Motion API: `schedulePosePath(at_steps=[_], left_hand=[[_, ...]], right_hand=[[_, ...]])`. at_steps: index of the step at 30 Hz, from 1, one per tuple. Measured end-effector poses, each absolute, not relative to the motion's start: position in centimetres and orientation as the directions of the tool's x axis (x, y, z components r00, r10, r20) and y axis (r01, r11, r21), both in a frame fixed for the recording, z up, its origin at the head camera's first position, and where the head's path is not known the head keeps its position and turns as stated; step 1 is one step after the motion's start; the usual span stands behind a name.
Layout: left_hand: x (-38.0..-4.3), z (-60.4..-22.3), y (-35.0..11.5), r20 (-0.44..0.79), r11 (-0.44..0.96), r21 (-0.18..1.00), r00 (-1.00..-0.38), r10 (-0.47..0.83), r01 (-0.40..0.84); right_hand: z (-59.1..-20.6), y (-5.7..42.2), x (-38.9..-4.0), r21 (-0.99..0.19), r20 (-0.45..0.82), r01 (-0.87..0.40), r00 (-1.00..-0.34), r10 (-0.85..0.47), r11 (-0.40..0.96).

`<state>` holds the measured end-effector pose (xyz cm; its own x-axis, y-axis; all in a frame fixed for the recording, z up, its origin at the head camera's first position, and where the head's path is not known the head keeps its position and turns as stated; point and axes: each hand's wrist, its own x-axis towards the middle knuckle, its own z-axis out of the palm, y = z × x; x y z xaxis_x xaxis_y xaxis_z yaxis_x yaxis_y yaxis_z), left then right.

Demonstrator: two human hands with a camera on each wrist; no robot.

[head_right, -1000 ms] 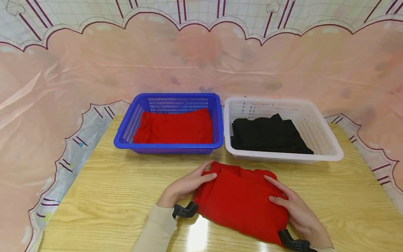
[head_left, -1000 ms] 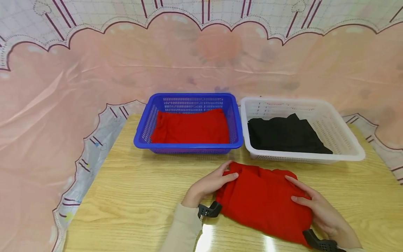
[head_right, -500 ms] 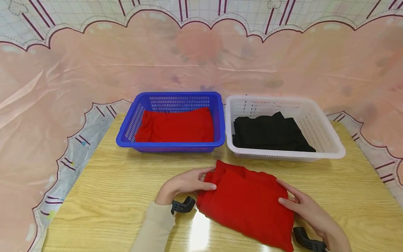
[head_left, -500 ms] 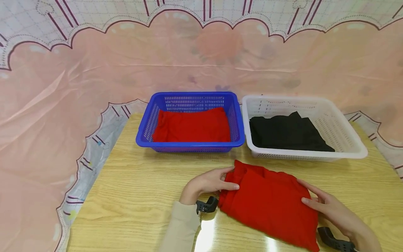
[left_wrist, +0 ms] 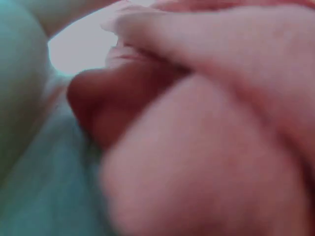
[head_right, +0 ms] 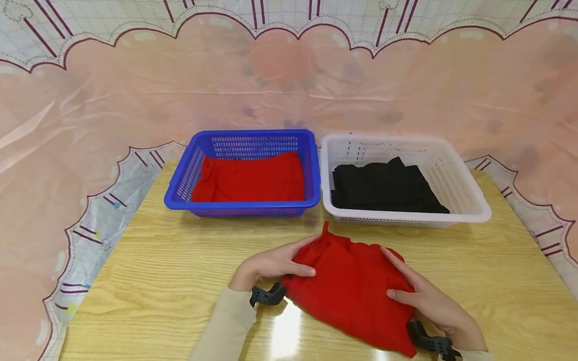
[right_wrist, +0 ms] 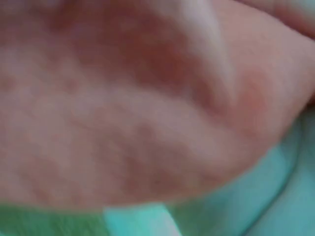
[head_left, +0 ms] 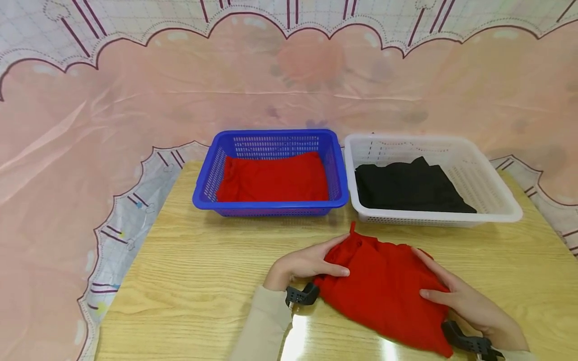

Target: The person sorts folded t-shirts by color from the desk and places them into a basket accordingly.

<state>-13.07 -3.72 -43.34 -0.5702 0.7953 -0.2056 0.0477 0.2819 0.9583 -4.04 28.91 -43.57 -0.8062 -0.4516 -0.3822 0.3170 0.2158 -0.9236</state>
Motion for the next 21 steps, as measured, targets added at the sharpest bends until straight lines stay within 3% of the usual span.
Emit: schedulePosePath(at_steps=[4, 12, 21], left_hand=[[-13.17, -43.51, -3.78, -0.223, 0.287, 0.958, -0.564, 0.795, 0.026], [-13.28, -43.56, -3.68, -0.187, 0.224, 0.975, -0.564, 0.804, -0.005], [-13.13, -43.65, -3.86, -0.171, 0.208, 0.978, -0.570, 0.804, -0.001]], right_hand=[[-43.73, 28.97, -4.02, -0.945, -0.327, 0.295, -0.817, -0.476, 0.142], [-43.26, 29.13, -3.81, -0.922, -0.383, 0.324, -0.839, -0.387, 0.210], [-42.95, 29.16, -3.69, -0.932, -0.352, 0.292, -0.868, -0.350, 0.213]])
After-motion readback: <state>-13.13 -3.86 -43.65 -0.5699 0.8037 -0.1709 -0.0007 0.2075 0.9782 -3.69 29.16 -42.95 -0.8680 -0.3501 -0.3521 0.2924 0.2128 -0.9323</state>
